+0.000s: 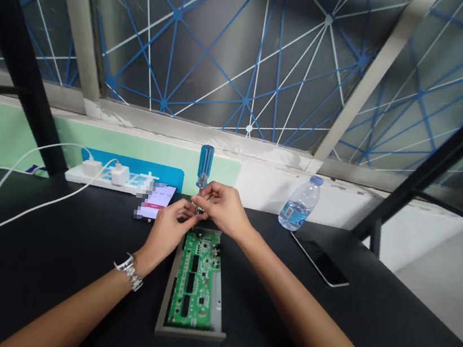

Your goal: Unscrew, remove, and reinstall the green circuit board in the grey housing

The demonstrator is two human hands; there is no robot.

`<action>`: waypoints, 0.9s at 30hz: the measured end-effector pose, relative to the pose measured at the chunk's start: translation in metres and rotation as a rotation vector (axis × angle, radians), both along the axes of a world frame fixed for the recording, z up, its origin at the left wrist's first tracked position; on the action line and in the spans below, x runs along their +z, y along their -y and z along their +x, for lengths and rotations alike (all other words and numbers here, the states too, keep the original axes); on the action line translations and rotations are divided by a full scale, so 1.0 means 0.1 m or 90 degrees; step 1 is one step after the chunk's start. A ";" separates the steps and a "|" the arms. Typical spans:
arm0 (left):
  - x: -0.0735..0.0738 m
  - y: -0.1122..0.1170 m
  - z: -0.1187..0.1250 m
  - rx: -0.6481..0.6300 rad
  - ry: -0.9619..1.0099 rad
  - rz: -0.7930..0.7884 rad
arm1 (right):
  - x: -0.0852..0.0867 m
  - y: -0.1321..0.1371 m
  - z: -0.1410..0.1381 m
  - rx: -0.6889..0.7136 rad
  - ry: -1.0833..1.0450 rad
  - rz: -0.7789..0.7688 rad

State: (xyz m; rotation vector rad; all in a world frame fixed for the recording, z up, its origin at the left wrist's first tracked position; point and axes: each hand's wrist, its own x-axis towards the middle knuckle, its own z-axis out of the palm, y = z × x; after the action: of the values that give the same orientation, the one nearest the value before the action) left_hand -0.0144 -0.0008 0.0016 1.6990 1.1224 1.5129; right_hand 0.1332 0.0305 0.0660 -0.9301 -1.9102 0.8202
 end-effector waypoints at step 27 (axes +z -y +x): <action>0.07 0.02 -0.05 0.016 -0.066 0.012 | 0.09 0.00 0.06 0.042 0.016 -0.036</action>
State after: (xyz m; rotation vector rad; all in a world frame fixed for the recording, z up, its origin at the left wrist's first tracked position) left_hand -0.0191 -0.0029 0.0089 1.8009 1.1902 1.4700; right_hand 0.1395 0.0309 0.0746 -0.9197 -1.9568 0.9101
